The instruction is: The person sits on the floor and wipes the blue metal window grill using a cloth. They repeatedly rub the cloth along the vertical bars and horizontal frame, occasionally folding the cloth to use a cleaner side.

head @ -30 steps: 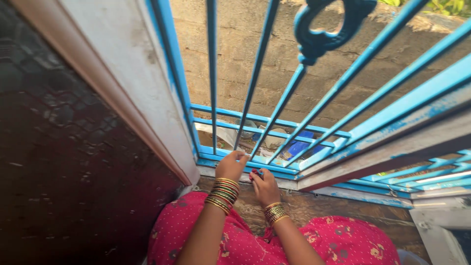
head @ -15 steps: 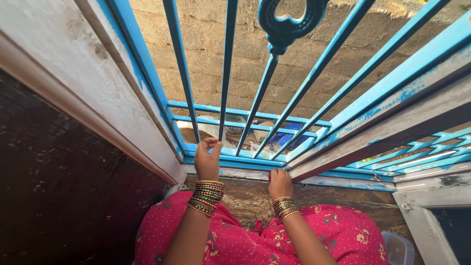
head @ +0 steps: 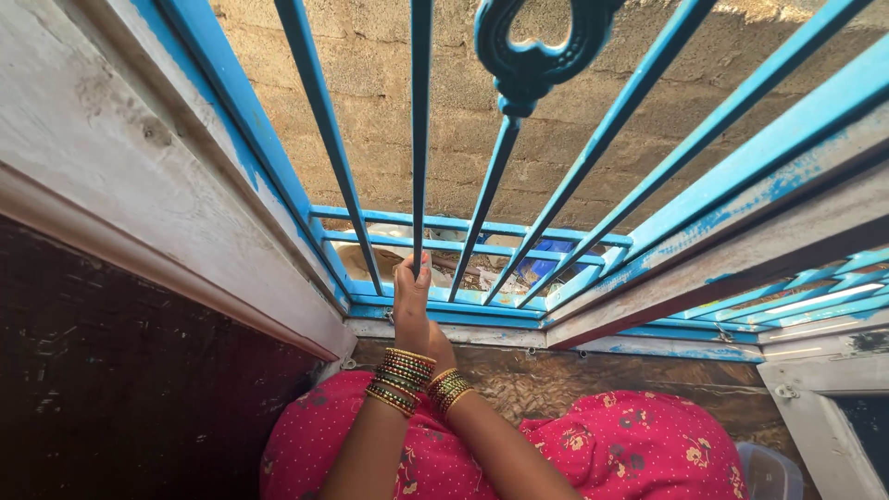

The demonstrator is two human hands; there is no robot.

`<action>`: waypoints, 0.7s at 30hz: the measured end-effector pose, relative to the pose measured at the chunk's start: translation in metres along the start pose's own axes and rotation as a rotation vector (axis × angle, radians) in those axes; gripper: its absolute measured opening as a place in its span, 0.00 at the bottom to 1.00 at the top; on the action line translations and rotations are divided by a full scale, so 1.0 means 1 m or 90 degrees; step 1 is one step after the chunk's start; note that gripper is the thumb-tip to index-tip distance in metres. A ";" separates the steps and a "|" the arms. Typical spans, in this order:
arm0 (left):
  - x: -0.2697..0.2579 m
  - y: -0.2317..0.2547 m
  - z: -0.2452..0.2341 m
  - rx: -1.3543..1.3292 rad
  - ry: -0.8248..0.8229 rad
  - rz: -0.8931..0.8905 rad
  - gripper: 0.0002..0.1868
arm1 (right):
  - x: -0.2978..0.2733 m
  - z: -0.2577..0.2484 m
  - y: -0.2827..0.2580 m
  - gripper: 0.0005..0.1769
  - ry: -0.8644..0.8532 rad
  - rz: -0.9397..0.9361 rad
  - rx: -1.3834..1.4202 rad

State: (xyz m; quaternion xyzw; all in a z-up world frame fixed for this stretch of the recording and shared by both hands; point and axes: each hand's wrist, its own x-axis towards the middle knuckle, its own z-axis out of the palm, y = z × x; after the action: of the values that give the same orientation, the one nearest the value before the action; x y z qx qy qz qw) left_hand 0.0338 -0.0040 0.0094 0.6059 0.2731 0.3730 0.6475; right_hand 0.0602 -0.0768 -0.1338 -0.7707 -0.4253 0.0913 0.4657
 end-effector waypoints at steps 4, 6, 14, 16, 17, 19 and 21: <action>-0.001 0.003 -0.005 -0.015 -0.019 0.035 0.22 | 0.007 -0.017 0.007 0.08 -0.130 -0.116 -0.189; -0.003 0.003 -0.010 -0.008 -0.027 0.060 0.23 | -0.001 -0.036 0.022 0.05 -0.145 -0.202 -0.359; -0.013 -0.004 -0.021 -0.025 -0.049 -0.019 0.29 | -0.042 -0.156 0.094 0.04 -0.163 0.004 -0.554; -0.014 -0.001 -0.019 -0.009 -0.049 -0.010 0.30 | -0.046 -0.163 0.102 0.05 -0.193 0.072 -0.653; -0.014 0.001 -0.018 0.024 -0.050 0.009 0.31 | -0.047 -0.162 0.104 0.04 -0.165 0.061 -0.653; -0.013 0.006 -0.019 0.041 -0.045 0.022 0.31 | -0.046 -0.149 0.107 0.04 -0.113 0.038 -0.649; -0.014 0.007 -0.016 0.005 -0.040 0.002 0.30 | -0.047 -0.131 0.104 0.05 -0.089 0.017 -0.635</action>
State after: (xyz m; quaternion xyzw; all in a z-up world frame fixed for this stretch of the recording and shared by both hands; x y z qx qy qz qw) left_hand 0.0116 -0.0065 0.0131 0.6205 0.2532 0.3538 0.6525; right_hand 0.1604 -0.2168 -0.1566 -0.8968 -0.4375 -0.0658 0.0096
